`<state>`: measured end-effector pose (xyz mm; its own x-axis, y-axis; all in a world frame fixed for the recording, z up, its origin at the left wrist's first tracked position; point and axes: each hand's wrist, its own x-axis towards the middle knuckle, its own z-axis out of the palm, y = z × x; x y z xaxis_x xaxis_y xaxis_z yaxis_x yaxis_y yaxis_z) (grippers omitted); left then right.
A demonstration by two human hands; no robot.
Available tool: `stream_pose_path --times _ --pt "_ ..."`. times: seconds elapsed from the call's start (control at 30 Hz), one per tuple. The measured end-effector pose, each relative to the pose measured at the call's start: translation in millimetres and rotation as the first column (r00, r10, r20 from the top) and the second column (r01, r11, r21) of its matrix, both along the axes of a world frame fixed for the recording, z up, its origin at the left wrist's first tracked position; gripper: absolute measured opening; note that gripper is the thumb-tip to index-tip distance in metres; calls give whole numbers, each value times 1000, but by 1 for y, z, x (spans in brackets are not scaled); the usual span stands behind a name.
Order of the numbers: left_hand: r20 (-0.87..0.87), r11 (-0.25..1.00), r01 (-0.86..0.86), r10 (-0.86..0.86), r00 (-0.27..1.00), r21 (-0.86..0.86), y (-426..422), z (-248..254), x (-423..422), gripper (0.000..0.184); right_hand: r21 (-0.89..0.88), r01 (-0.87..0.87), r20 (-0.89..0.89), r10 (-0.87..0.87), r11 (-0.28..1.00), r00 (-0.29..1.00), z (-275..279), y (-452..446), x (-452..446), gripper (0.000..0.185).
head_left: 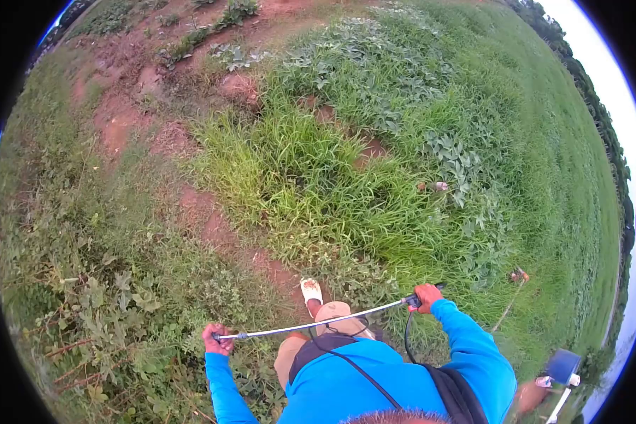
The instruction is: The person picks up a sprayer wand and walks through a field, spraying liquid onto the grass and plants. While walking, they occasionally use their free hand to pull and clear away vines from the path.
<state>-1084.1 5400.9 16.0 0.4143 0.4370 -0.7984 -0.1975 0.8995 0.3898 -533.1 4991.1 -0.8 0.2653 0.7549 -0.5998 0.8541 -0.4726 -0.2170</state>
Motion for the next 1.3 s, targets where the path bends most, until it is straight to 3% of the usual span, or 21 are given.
stream_pose_path --times 0.1,0.17,0.3,0.47,0.6,0.67,0.7,0.73,0.77,0.8,0.83,0.87,0.93,0.97,1.0,1.03,1.1,1.2,1.3 --pt "-67 1000 -16 16 998 -1 50 12 12 31 69 15 15 -16 997 1000 1 47 3 52" --pt "-35 998 53 -52 998 25 88 17 18 31 14 34 16 -35 999 999 1 73 3 52" --pt "-75 998 36 -32 997 53 148 17 35 34 42 64 35 -65 997 997 3 101 -5 47" --pt "-13 979 184 -183 983 89 224 -3 57 42 20 196 28 -196 980 980 13 122 -38 47" --pt "-109 960 272 -264 958 63 289 -11 84 47 -4 307 17 -307 952 952 24 136 -78 46" --pt "-148 995 93 -87 985 35 309 -6 92 52 55 364 -7 -364 930 931 42 143 -104 40" --pt "-157 995 101 -95 983 27 315 -10 88 52 45 371 -13 -371 928 929 44 152 -116 40" --pt "-139 966 257 -253 957 10 320 -13 81 53 43 398 20 -399 916 917 48 160 -131 37" --pt "-119 912 410 -408 905 -8 324 -15 74 55 39 427 51 -429 903 902 56 169 -147 34" --pt "-221 851 521 -523 823 -70 322 -29 56 55 29 436 49 -437 899 898 67 181 -158 34" --pt "-321 713 684 -692 647 -158 314 -60 28 55 38 485 56 -486 874 872 79 196 -167 32" --pt "-394 541 798 -817 422 -267 303 -79 -5 55 44 533 57 -535 845 843 85 205 -177 30" --pt "-406 13 937 -903 -139 -350 267 -58 -46 47 -34 607 71 -604 794 794 80 212 -195 30" --pt "-405 -100 961 -892 -201 -256 241 -57 -88 43 -103 665 96 -658 740 747 80 212 -204 29" --pt "-299 -252 898 -881 -367 -360 225 -45 -116 41 -109 674 91 -668 731 739 80 211 -210 29" --pt "-88 -259 823 -934 -348 -506 208 -34 -135 33 -139 708 60 -708 693 704 79 210 -216 30" --pt "20 -357 840 -924 -383 -410 200 34 -121 23 -197 763 -3 -778 616 628 77 206 -225 32" --pt "76 -331 861 -942 -328 -387 199 95 -115 23 -273 783 -44 -820 559 570 60 198 -233 35" --pt "65 -280 858 -958 -280 -431 211 122 -115 22 -311 792 -87 -846 525 526 46 196 -245 39"
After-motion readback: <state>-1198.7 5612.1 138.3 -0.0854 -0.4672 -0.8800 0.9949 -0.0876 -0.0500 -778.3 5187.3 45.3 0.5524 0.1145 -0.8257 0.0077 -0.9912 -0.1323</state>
